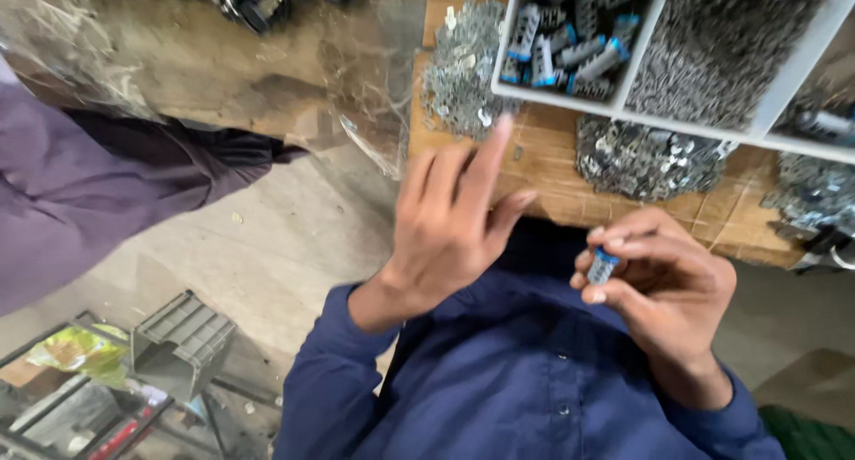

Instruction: The person repeatedly picks small metal key blanks from a compartmentalized tray and inserts them into a cylindrical blue-and-white holder. The person handles each unit one at a time, rotating the holder and adjusting the key blank with both hands. The workspace contains piles of keys and key blanks on a wooden table.

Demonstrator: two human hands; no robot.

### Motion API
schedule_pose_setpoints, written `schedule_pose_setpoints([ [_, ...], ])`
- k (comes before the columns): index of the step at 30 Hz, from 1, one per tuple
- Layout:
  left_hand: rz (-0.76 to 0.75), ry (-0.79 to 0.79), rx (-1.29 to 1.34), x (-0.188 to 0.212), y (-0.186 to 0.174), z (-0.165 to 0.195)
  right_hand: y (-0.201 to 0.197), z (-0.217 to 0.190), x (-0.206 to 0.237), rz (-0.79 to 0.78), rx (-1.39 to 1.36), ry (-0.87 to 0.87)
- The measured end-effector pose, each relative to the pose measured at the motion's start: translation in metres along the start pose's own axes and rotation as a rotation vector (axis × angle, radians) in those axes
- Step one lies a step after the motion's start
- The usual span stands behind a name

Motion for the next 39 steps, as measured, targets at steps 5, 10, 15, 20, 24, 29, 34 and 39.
schedule_pose_setpoints([
  [5, -0.018, 0.042, -0.086, -0.003, 0.013, 0.001, 0.002, -0.002, 0.002, -0.075, 0.072, -0.054],
  [10, -0.039, 0.041, 0.092, -0.001, -0.006, 0.000, 0.001, -0.003, 0.005, -0.054, 0.042, -0.066],
  [15, -0.013, 0.016, 0.096, 0.009, -0.015, -0.006, 0.002, 0.005, 0.002, -0.003, -0.003, -0.005],
  [20, -0.087, 0.133, 0.014, 0.006, -0.011, -0.011, 0.005, -0.002, 0.004, -0.051, 0.073, -0.042],
  [24, -0.124, 0.281, 0.233, 0.005, -0.014, -0.009, 0.007, 0.000, 0.002, -0.010, 0.029, -0.039],
  [29, -0.047, 0.144, 0.333, 0.012, -0.011, 0.000, 0.011, 0.007, 0.001, 0.018, -0.029, -0.005],
  [34, -0.080, 0.050, 0.693, 0.010, -0.004, 0.020, 0.009, 0.007, 0.003, 0.022, 0.048, -0.051],
  [39, -0.026, 0.272, 0.499, -0.001, 0.001, 0.050, -0.001, 0.003, 0.009, 0.059, 0.199, -0.095],
])
Point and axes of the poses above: each hand's wrist, its own x-axis away from the middle knuckle, its own y-axis out of the palm, z = x × y, the point moved 5 cm from there along -x, towards the middle knuckle, and after that the axes turned 6 degrees about -y, right-handed, at the moved point
